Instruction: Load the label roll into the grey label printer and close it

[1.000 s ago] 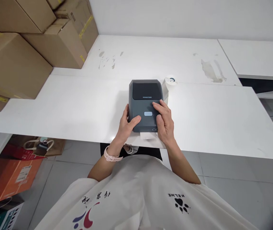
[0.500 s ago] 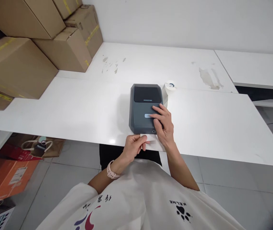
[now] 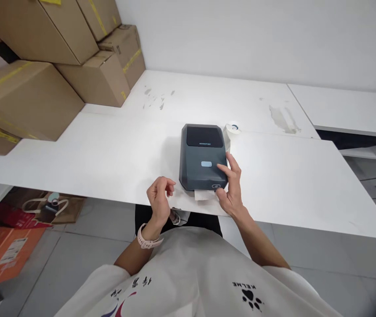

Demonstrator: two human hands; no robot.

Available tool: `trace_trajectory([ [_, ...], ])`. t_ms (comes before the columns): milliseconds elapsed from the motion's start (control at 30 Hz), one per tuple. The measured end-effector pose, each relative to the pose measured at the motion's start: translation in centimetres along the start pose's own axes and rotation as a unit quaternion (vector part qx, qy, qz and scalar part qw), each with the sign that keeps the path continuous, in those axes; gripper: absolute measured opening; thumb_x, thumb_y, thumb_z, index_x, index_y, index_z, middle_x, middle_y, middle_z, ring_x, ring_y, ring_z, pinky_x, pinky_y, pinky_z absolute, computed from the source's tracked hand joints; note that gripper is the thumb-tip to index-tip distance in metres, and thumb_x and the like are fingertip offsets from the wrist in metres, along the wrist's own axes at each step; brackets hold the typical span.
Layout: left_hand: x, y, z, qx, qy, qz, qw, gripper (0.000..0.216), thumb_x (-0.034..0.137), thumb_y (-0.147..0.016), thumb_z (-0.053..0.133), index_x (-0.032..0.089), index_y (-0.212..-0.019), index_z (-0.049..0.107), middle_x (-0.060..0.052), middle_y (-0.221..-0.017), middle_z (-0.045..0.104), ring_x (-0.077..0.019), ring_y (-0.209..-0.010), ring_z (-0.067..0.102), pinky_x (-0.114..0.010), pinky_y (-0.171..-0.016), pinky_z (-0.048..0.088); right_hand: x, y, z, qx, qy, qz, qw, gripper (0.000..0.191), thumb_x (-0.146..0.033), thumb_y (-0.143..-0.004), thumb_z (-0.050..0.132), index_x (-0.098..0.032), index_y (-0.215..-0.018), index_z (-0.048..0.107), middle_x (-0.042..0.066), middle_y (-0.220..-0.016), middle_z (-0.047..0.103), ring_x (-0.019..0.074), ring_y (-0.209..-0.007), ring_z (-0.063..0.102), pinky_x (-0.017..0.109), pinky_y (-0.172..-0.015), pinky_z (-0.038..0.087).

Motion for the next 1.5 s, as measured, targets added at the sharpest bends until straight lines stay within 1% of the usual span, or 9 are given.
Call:
trace_trajectory([
  [167,-0.7,-3.9,0.7,-0.027,-0.068,-0.031,0.997,0.024,0.040,-0.093,0.057,0.021,-0.088,0.072,-0.003,-0.079,0.067,-0.0129,-0.069,0.058,-0.024,-0.059,0.046,-0.3,-3.3,-1.0,0.098,-0.005,-0.053,0.994,0.068,-0.068,-0.102,0.026,-0.037,-0.162,0.022,0.007,-0.173,0.020,0.0376,-0.160,0.022,0.067,-0.123,0.030],
  [333,-1.1,-7.2,5.0,-0.158,-0.194,-0.056,0.967,0.053,0.037,-0.086,0.065,0.025,-0.137,0.057,-0.013,-0.148,0.059,-0.0280,-0.131,0.058,-0.037,-0.095,0.054,0.2,-13.0,-2.2,0.147,-0.023,-0.045,0.988,0.068,-0.068,-0.103,0.016,-0.035,-0.163,0.014,0.010,-0.170,0.025,0.0336,-0.156,0.034,0.059,-0.121,0.037],
  [500,-1.3,-8.4,7.2,-0.175,-0.271,-0.048,0.945,0.071,0.029,-0.082,0.067,0.025,-0.149,0.046,-0.014,-0.156,0.053,-0.0345,-0.142,0.050,-0.050,-0.110,0.047,3.4,-21.1,-2.1,0.102,0.001,-0.041,0.994,0.072,-0.071,-0.102,0.021,-0.039,-0.165,0.010,0.007,-0.166,0.031,0.0320,-0.157,0.032,0.056,-0.124,0.035],
  [667,-1.1,-8.5,7.3,-0.160,-0.285,-0.043,0.944,0.068,0.028,-0.082,0.065,0.025,-0.148,0.048,-0.013,-0.155,0.054,-0.0350,-0.139,0.054,-0.051,-0.107,0.050,4.0,-21.5,-4.2,0.145,0.051,-0.054,0.987,0.060,-0.062,-0.105,0.030,-0.035,-0.158,0.036,0.009,-0.156,0.046,0.0331,-0.149,0.043,0.058,-0.120,0.041],
  [800,-0.8,-8.4,7.1,-0.151,-0.306,-0.039,0.939,0.076,0.028,-0.084,0.064,0.022,-0.155,0.040,-0.014,-0.151,0.059,-0.0330,-0.123,0.065,-0.049,-0.103,0.051,2.9,-18.1,-0.8,-0.101,0.101,-0.066,0.988,0.043,-0.043,-0.107,0.037,-0.022,-0.126,0.070,0.012,-0.116,0.074,0.0316,-0.115,0.068,0.050,-0.100,0.055],
  [900,-0.8,-8.5,7.1,-0.144,-0.334,-0.026,0.931,0.089,0.018,-0.083,0.059,0.022,-0.164,0.023,-0.014,-0.148,0.064,-0.0297,-0.109,0.071,-0.050,-0.104,0.049,3.6,-14.9,4.0,-0.332,0.185,-0.041,0.924,0.029,-0.022,-0.100,0.049,-0.016,-0.109,0.076,0.016,-0.111,0.078,0.0328,-0.106,0.072,0.046,-0.089,0.056],
  [1100,-1.1,-8.7,6.9,-0.141,-0.329,-0.002,0.934,0.093,0.011,-0.078,0.056,0.028,-0.164,0.025,-0.009,-0.146,0.066,-0.0284,-0.109,0.072,-0.051,-0.108,0.048,4.1,-13.5,8.6,-0.496,0.157,-0.048,0.853,0.026,-0.014,-0.080,0.072,-0.021,-0.105,0.079,0.009,-0.096,0.080,0.0273,-0.084,0.076,0.039,-0.080,0.057],
  [1267,-1.1,-8.5,6.7,-0.140,-0.302,-0.008,0.943,0.088,0.013,-0.081,0.057,0.029,-0.163,0.028,-0.008,-0.147,0.066,-0.0301,-0.127,0.067,-0.049,-0.110,0.047,3.5,-13.9,3.2,-0.550,-0.064,-0.066,0.830,0.046,-0.036,-0.090,0.069,-0.028,-0.136,0.069,0.003,-0.109,0.080,0.0196,-0.089,0.073,0.031,-0.078,0.057],
  [1500,-0.9,-8.2,6.7,-0.137,-0.308,-0.025,0.941,0.083,0.017,-0.084,0.055,0.027,-0.162,0.030,-0.010,-0.151,0.062,-0.0292,-0.116,0.071,-0.047,-0.105,0.050,12.7,-9.3,-9.9,-0.265,-0.193,0.155,0.932,0.038,-0.047,-0.082,0.081,-0.033,-0.117,0.078,0.006,-0.114,0.078,0.0274,-0.109,0.069,0.046,-0.101,0.053],
])
Point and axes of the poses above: each hand's wrist, its own y-axis away from the middle knuckle, its own z-axis out of the palm, x = y × z, the point moved 5 cm from there along -y, towards the middle knuckle
